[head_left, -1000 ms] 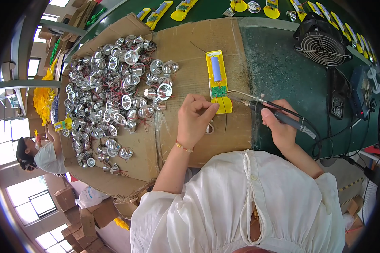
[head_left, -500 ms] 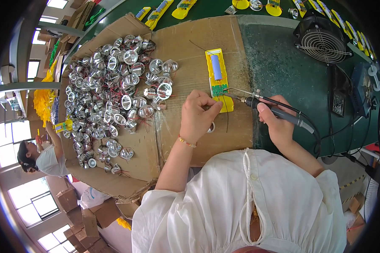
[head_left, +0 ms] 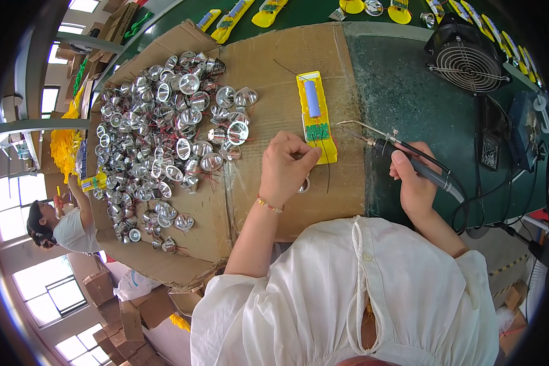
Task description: Soldering components and assembling small handheld flashlights at a factory workbench.
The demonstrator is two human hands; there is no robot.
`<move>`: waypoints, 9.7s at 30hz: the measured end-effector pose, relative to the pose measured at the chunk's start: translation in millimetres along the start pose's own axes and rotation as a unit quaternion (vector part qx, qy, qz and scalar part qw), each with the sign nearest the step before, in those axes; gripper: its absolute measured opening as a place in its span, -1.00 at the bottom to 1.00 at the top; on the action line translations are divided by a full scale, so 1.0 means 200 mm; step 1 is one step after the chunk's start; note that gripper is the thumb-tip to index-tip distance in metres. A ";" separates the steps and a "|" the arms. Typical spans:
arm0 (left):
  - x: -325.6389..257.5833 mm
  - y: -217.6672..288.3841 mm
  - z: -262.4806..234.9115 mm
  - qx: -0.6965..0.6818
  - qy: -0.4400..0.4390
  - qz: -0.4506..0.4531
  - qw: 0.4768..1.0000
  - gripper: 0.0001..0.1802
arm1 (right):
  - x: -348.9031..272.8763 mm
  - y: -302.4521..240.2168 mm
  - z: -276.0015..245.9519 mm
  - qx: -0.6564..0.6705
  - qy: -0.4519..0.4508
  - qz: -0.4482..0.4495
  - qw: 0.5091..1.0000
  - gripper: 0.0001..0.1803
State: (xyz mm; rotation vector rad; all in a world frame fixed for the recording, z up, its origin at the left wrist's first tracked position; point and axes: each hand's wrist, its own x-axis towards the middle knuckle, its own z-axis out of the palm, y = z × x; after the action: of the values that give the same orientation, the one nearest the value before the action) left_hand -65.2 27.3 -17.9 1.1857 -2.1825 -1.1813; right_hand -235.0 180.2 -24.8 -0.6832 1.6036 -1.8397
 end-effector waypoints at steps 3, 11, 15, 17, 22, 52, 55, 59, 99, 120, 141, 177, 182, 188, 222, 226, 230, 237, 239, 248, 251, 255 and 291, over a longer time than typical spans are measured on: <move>0.01 0.00 0.00 0.000 -0.002 -0.005 1.000 -0.87 | 0.00 0.01 -0.02 0.003 0.008 0.002 1.000 -0.82; -0.01 0.02 -0.02 -0.060 -0.005 0.015 0.998 -0.89 | 0.00 0.01 -0.15 0.014 0.038 -0.009 0.999 -0.84; -0.04 -0.02 -0.05 -0.131 0.001 -0.093 0.987 -0.89 | 0.00 0.01 -0.22 -0.004 0.063 -0.007 0.998 -0.83; 0.03 0.03 -0.04 0.102 -0.086 -0.049 0.990 -0.85 | 0.01 0.02 -0.23 -0.026 0.064 0.000 0.998 -0.82; 0.68 0.20 -0.01 0.160 -0.023 0.071 0.984 -0.80 | 0.03 0.02 -0.22 -0.047 0.065 0.011 0.997 -0.84; 0.06 0.05 -0.13 0.223 0.235 0.055 0.945 -0.82 | 0.07 0.08 -0.25 -0.007 0.113 -0.002 0.994 -0.84; 0.19 0.03 -0.33 0.358 0.218 0.064 0.906 -0.68 | 0.06 0.08 -0.25 0.000 0.110 -0.008 0.994 -0.83; 0.40 0.02 -0.31 0.534 0.175 0.000 0.827 -0.55 | 0.01 0.04 -0.20 0.001 0.089 0.002 0.996 -0.84; -0.02 0.04 0.04 -0.098 0.053 0.007 0.994 -0.86 | 0.03 -0.05 -0.03 -0.124 -0.081 -0.155 0.977 -0.84; 0.05 0.01 0.05 -0.074 -0.001 -0.017 0.997 -0.84 | 0.06 -0.01 0.06 -0.113 -0.045 -0.016 0.992 -0.85; 0.05 0.04 0.04 -0.039 0.005 -0.054 0.998 -0.84 | -0.02 -0.01 -0.09 -0.015 0.001 0.008 1.000 -0.82; 0.00 0.02 0.10 -0.079 0.033 -0.012 0.996 -0.87 | 0.00 -0.01 0.00 -0.075 -0.035 -0.064 0.994 -0.84; 0.00 0.02 0.09 -0.068 0.036 0.001 0.997 -0.87 | 0.01 -0.01 0.03 -0.086 -0.033 -0.068 0.993 -0.84; 0.00 0.02 0.09 -0.070 0.039 0.006 0.997 -0.87 | 0.01 -0.01 0.04 -0.100 -0.035 -0.070 0.992 -0.84; -0.01 0.03 0.11 -0.100 0.048 -0.001 0.994 -0.87 | 0.00 0.02 0.03 -0.108 -0.034 -0.079 0.990 -0.85; -0.01 0.04 0.11 -0.092 0.048 -0.003 0.995 -0.86 | -0.01 0.04 0.03 -0.032 -0.005 -0.064 0.997 -0.84; 0.00 0.03 0.11 -0.084 0.052 0.005 0.995 -0.87 | -0.02 0.00 -0.02 -0.040 0.003 -0.083 0.996 -0.81; 0.00 0.03 0.11 -0.084 0.049 -0.002 0.995 -0.86 | -0.06 0.01 -0.08 -0.029 0.000 -0.078 0.997 -0.81; 0.00 0.03 0.11 -0.078 0.046 -0.003 0.996 -0.86 | -0.07 0.01 -0.10 -0.003 0.002 -0.064 0.998 -0.81; 0.01 0.05 0.10 -0.056 0.040 -0.023 0.997 -0.85 | -0.09 0.00 -0.13 -0.003 0.019 -0.051 0.998 -0.82; 0.01 0.05 0.09 -0.147 0.056 -0.046 0.987 -0.84 | -0.09 -0.01 -0.17 0.005 0.028 -0.052 0.998 -0.82; 0.00 0.06 0.03 -0.038 -0.007 -0.077 0.996 -0.76 | -0.09 0.01 -0.21 0.006 0.039 -0.045 0.998 -0.82; 1.37 0.46 0.20 0.337 0.114 0.036 0.934 -0.35 | -0.01 0.07 -0.26 -0.054 0.029 0.023 0.998 -0.85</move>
State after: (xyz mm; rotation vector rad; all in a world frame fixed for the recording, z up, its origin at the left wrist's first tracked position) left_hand -292.4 -150.6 19.4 1.3867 -2.4873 -0.2188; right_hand -270.6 216.0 -45.1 -0.6399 1.7537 -1.7655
